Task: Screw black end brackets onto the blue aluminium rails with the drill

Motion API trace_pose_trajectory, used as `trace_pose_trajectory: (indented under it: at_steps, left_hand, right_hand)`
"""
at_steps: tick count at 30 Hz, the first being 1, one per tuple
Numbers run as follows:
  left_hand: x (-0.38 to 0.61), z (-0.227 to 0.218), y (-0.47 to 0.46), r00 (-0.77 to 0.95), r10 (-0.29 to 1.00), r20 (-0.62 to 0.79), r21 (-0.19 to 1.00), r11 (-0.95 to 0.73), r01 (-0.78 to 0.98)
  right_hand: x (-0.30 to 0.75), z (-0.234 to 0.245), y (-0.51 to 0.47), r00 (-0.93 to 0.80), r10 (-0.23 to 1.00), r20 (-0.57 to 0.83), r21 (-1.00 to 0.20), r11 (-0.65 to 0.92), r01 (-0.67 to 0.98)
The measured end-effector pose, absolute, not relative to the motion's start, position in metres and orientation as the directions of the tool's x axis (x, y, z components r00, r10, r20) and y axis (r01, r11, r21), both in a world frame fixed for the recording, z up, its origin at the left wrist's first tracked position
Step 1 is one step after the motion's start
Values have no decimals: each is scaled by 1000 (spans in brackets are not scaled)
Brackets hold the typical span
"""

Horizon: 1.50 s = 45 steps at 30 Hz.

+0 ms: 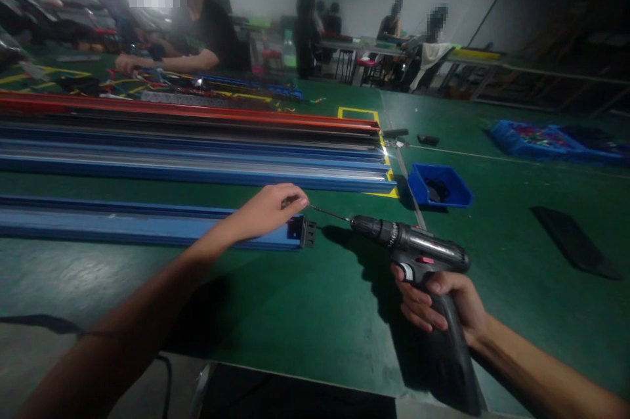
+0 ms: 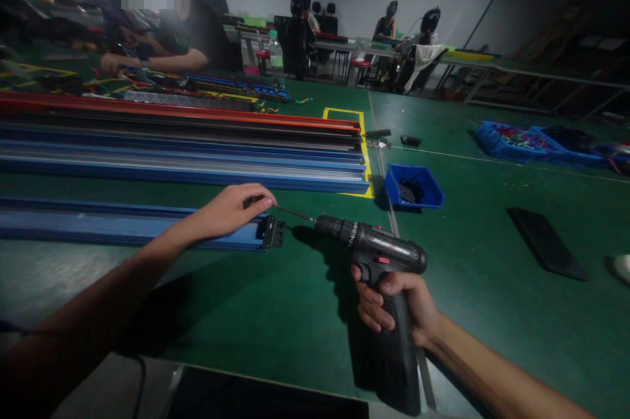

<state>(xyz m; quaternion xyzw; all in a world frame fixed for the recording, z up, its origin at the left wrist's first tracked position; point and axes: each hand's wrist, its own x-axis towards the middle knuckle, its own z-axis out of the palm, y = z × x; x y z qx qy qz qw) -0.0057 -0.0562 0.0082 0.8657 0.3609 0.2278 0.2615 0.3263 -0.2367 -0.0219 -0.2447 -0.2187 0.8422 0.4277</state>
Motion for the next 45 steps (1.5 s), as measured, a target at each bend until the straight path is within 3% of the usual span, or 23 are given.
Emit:
trace_pose_trajectory:
  at_steps: [4,14,20,34,45]
  left_hand:
    - [-14,11,-52,669,735,105,607,-580,542]
    - [-11,12,-53,649,759,47,682,-500,534]
    - [-8,4,-50,578,814,58,678,-457,575]
    - [-7,-1,-45,583,812,-27,781,-346,519]
    - [-6,-1,-44,594,804,-19,788,-354,504]
  right_hand:
    - [327,-23,-237,-520,834,-185,-572,-521,-633]
    - [332,-25,-240,-502,844,-190,-578,-509,-637]
    - [335,-27,-239,-506,839,-200,-586,-516,-625]
    - [335,-26,-233,-529,787,-318,-568,-605,-558]
    - [332,-24,-229,-529,791,-309,-559,-600,-572]
